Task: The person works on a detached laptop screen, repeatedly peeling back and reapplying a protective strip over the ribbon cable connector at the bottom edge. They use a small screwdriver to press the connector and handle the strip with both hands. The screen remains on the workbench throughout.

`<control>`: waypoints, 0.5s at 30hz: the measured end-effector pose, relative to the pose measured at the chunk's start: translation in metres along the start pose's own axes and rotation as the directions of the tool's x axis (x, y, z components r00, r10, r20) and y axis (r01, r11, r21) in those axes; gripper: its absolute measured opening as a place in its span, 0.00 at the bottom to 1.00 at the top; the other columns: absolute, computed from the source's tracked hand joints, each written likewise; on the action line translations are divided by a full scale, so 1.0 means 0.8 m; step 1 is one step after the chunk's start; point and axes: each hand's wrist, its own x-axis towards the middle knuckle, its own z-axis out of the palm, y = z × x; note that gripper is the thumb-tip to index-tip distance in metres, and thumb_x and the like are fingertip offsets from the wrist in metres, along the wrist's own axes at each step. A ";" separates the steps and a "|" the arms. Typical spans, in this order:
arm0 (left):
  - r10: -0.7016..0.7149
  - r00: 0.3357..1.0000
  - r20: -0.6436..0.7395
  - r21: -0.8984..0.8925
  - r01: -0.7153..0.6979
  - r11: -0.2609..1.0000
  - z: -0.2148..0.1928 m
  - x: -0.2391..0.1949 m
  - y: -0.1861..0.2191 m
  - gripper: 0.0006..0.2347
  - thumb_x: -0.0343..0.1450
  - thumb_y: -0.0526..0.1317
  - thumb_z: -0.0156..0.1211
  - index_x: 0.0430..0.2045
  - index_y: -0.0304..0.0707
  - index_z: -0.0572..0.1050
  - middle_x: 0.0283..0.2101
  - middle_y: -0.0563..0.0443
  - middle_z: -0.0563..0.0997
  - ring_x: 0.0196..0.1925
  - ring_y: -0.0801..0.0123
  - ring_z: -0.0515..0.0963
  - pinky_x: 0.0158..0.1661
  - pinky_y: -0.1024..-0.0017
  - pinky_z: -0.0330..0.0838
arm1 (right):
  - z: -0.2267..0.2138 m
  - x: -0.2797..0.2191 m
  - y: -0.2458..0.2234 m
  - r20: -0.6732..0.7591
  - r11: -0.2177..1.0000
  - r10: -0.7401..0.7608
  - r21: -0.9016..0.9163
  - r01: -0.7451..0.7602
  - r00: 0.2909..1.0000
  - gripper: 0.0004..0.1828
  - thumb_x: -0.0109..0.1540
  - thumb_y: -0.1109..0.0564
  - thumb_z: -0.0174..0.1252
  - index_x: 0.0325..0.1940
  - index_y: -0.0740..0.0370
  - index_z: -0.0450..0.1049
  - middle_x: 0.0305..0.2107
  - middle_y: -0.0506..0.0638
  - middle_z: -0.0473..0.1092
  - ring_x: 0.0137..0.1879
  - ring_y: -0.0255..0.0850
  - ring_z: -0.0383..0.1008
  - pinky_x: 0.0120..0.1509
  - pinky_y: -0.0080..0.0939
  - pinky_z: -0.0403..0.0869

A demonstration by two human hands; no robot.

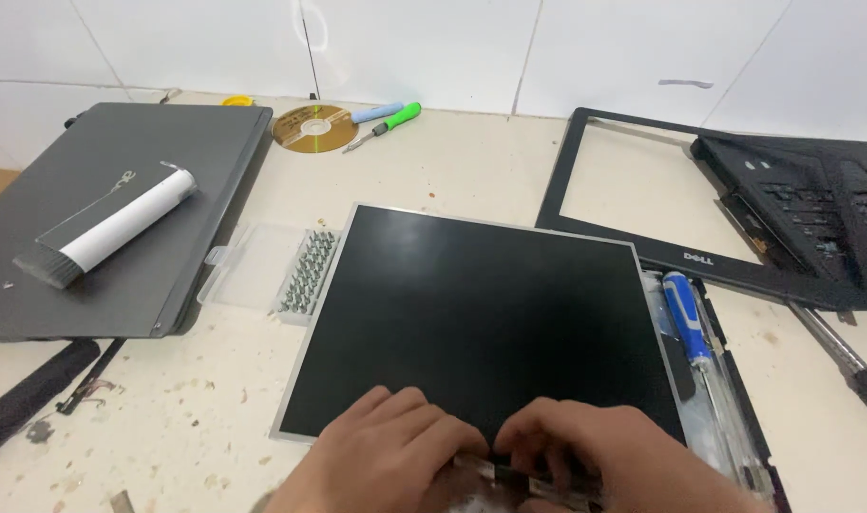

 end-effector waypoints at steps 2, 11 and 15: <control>-0.024 1.000 0.019 -0.019 0.024 1.000 0.001 -0.001 -0.001 0.09 0.74 0.45 0.56 0.43 0.44 0.77 0.38 0.53 0.83 0.36 0.64 0.76 0.30 0.68 0.64 | 0.001 0.007 0.007 0.014 0.999 0.007 -0.038 -0.006 1.000 0.18 0.54 0.44 0.70 0.49 0.28 0.81 0.38 0.25 0.81 0.37 0.21 0.75 0.44 0.23 0.74; -0.518 0.756 0.400 -0.036 0.578 0.815 -0.061 0.021 0.027 0.14 0.71 0.54 0.55 0.49 0.61 0.75 0.46 0.64 0.80 0.47 0.75 0.79 0.45 0.72 0.71 | 0.011 0.024 0.046 -0.017 0.959 -0.225 -0.181 0.219 0.974 0.19 0.57 0.37 0.62 0.54 0.21 0.77 0.41 0.25 0.76 0.43 0.19 0.78 0.49 0.23 0.74; -0.881 0.272 0.387 -0.184 0.959 0.215 -0.103 0.033 0.049 0.13 0.62 0.46 0.71 0.39 0.65 0.86 0.35 0.69 0.92 0.38 0.91 0.90 0.45 0.92 0.79 | 0.002 0.018 0.048 -0.037 0.918 -0.348 -0.214 0.333 0.937 0.19 0.61 0.38 0.59 0.57 0.22 0.77 0.47 0.26 0.76 0.48 0.20 0.82 0.49 0.25 0.76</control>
